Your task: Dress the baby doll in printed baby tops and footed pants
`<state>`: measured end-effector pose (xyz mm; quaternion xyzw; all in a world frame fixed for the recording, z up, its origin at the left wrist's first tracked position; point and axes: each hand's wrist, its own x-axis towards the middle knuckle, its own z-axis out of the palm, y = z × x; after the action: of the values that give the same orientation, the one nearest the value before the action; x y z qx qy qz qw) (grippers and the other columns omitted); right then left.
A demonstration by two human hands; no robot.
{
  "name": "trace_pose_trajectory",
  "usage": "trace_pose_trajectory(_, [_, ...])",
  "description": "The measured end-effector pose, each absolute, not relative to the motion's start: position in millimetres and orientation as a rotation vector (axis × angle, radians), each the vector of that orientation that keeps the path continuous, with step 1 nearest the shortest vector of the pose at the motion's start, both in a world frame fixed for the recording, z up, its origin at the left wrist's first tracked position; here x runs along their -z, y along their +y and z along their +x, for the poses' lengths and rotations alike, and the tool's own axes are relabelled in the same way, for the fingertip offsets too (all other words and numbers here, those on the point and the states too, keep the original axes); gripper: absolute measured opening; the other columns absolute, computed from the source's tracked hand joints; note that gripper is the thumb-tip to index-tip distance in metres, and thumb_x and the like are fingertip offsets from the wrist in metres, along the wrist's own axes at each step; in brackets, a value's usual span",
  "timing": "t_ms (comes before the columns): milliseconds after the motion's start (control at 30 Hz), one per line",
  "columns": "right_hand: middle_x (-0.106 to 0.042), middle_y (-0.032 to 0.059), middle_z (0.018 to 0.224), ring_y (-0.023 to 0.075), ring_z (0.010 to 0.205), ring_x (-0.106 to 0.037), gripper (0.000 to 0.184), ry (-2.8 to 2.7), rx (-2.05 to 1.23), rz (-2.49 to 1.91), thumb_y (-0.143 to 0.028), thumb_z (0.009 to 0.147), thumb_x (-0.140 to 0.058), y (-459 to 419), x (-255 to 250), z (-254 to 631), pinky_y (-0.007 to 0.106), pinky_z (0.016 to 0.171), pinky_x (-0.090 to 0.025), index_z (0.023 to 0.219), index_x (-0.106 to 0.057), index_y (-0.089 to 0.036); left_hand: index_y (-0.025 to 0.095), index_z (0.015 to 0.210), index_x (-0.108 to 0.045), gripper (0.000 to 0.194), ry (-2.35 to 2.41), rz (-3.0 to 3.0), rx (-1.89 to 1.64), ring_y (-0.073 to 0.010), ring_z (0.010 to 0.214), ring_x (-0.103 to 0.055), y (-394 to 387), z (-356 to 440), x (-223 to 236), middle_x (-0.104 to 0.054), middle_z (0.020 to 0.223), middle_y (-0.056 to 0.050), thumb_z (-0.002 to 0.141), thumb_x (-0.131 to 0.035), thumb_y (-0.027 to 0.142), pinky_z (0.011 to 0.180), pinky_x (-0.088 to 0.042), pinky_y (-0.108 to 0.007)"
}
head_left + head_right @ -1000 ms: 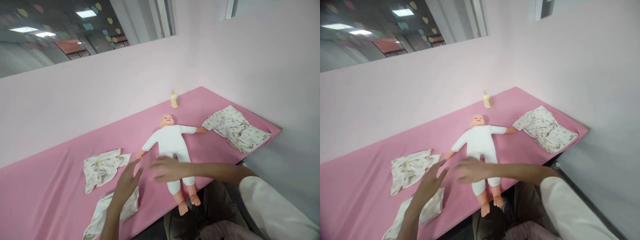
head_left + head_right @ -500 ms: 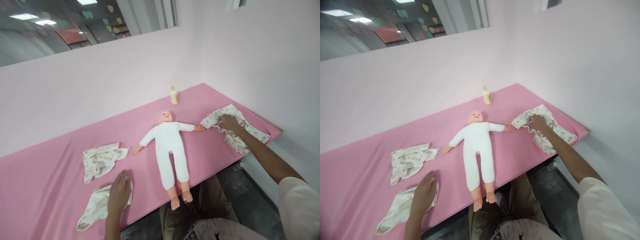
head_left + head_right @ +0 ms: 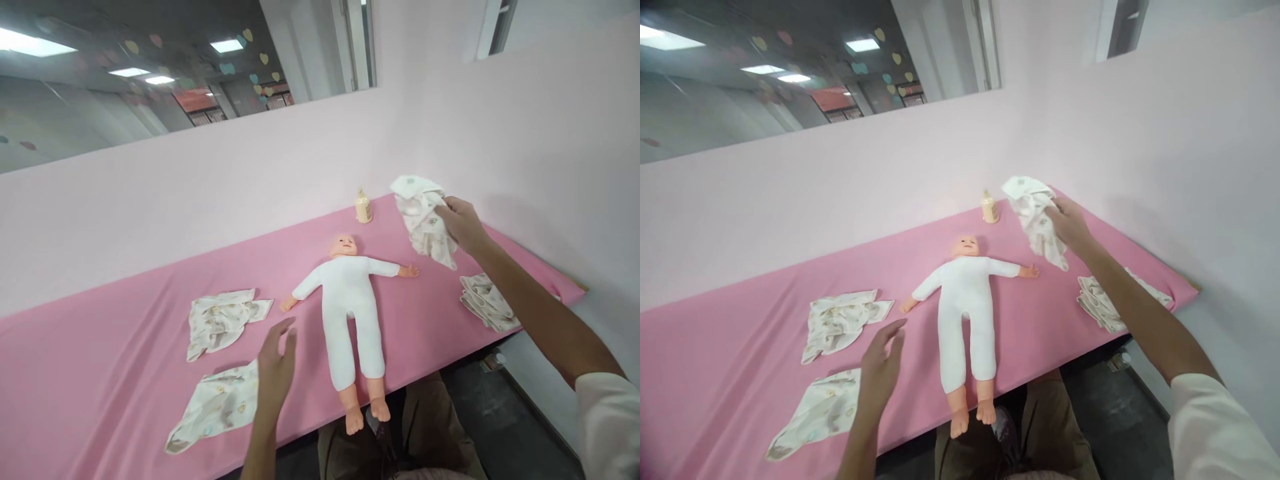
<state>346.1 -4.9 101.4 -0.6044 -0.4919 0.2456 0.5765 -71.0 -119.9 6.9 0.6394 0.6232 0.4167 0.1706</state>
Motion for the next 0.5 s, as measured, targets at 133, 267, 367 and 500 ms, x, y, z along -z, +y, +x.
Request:
trace_pose_trajectory(133, [-0.064,0.002,0.073,0.0152,0.061,-0.058,0.019,-1.146,-1.182,-1.054,-0.034,0.074,-0.068,-49,-126,267,0.027,0.053,-0.047,0.084,-0.063,-0.019,0.032,0.132,-0.05,0.049,1.315,1.727,-1.084,-0.0303,0.118,-0.057,-122,16,-55,-0.052,0.138,-0.009,0.086,-0.061,0.043,0.095,-0.05,-0.048])
trace_pose_trajectory(267, [-0.062,0.0013,0.071,0.012,0.059,-0.057,0.026,-1.194,-1.542,-0.85,-0.04,0.076,-0.07,-76,-125,226,0.022,0.05,-0.045,0.086,-0.064,-0.017,0.028,0.145,-0.033,0.075,1.153,1.651,-1.232,-0.0273,0.129,-0.047,-113,56,-82,-0.04,0.147,-0.012,0.081,-0.07,0.039,0.102,-0.046,-0.042])
trace_pose_trajectory(367, [-0.062,0.0003,0.071,0.0107,0.058,-0.056,0.026,-1.166,-1.642,-0.782,-0.041,0.078,-0.069,-81,-117,219,0.021,0.05,-0.043,0.09,-0.066,-0.018,0.028,0.14,-0.04,0.067,1.181,1.59,-1.299,-0.0245,0.129,-0.047,-104,52,-86,-0.044,0.144,-0.01,0.08,-0.069,0.034,0.101,-0.045,-0.036])
trace_pose_trajectory(500, [-0.058,-0.0017,0.067,0.0099,0.055,-0.051,0.027,-1.136,-1.621,-0.817,-0.044,0.078,-0.07,-82,-107,215,0.022,0.049,-0.04,0.085,-0.064,-0.019,0.02,0.113,-0.06,0.03,1.073,1.557,-1.143,-0.0178,0.092,-0.062,-99,40,-80,-0.065,0.106,-0.007,0.086,-0.061,0.032,0.081,-0.05,-0.031])
